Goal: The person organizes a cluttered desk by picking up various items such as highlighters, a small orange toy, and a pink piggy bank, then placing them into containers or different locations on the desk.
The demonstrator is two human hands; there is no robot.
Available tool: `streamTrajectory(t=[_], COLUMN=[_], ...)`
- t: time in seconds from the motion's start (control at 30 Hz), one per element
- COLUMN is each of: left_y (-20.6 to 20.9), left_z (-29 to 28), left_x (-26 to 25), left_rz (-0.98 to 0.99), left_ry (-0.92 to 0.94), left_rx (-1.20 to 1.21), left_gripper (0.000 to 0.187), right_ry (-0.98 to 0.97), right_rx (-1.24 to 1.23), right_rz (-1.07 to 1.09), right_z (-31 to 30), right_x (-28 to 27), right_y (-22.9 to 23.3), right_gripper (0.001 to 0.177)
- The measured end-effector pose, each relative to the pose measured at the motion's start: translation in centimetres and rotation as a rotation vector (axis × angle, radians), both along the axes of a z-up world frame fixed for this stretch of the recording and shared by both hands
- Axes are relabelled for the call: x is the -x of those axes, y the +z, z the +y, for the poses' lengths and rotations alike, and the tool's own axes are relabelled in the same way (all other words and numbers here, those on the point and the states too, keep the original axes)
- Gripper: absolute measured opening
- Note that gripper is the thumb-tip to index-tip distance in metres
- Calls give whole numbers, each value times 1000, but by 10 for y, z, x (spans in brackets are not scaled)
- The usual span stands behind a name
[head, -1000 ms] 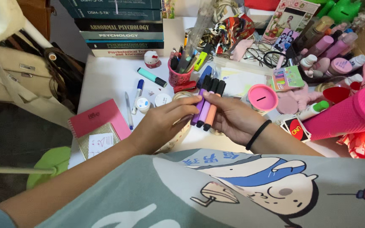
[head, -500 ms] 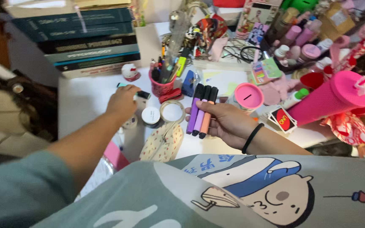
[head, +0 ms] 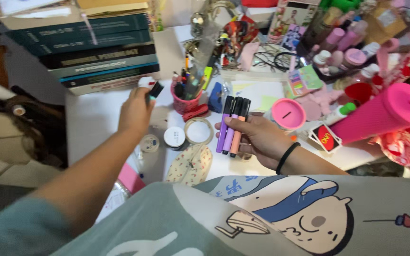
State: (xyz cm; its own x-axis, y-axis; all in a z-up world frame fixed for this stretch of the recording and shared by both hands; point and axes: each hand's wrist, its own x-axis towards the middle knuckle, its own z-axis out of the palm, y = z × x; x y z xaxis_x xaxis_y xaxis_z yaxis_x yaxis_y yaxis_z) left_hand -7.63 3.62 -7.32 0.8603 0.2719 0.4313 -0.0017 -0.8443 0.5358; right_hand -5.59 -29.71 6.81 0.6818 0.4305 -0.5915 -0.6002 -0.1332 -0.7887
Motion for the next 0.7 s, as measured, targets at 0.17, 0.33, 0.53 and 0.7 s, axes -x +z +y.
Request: streamTrajectory(t=[0.17,0.33,0.53,0.7], left_y=[48,87,130,148], left_z=[-53,-102,-137,-146], left_x=[32,57,84,91], left_rz=[199,203,239,300], left_ry=[11,-122,-244,-262], left_rx=[595,1115,1136,1203], left_gripper=[30,36,49,44], right_ry=[66,117,188,205], right_rx=[-16,-60,-121,-89], right_rz=[-7,-26,-93,-116], right_z=[19,31,27,21], right_x=[3,11,19,28], right_y=[6,7,3,8], right_gripper=[33,33,30,28])
